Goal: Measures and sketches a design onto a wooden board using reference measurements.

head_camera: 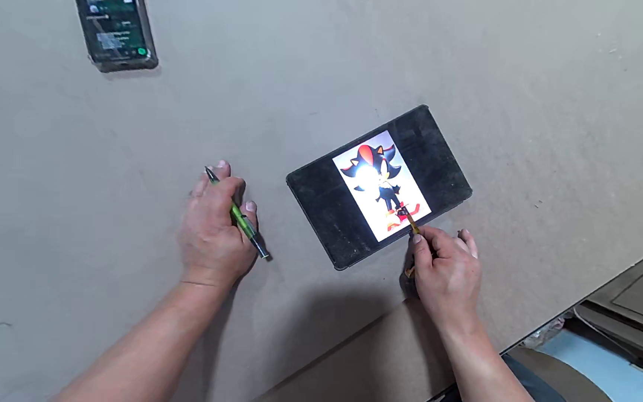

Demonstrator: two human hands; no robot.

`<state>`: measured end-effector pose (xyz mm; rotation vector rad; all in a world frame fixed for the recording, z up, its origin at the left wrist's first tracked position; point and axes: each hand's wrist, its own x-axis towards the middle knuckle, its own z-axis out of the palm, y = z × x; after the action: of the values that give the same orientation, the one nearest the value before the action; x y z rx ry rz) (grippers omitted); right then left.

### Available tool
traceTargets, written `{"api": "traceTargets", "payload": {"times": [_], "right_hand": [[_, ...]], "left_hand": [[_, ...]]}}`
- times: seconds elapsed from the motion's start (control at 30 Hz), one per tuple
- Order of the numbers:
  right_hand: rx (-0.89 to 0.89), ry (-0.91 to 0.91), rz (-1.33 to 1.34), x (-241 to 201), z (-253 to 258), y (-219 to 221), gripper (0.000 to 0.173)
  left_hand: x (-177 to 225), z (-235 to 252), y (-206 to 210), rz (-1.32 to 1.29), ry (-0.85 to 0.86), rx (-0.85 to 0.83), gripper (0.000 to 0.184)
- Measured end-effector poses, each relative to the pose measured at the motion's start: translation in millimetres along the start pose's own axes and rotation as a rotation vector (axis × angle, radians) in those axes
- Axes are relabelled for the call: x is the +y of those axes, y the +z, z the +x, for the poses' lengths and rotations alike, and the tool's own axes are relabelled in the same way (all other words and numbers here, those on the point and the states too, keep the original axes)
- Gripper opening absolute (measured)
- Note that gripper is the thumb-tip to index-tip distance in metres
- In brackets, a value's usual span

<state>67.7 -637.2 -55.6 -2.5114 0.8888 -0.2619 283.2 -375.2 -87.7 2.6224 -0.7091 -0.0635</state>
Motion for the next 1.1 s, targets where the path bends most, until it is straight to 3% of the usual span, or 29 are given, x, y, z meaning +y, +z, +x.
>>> {"api": "traceTargets", "payload": {"times": [1.1], "right_hand": [[-0.004, 0.012, -0.013, -4.3, 0.8, 1.1, 0.023]], "left_hand": [[-2.4, 1.2, 0.7, 0.033, 0.030, 0.033, 0.044]]}}
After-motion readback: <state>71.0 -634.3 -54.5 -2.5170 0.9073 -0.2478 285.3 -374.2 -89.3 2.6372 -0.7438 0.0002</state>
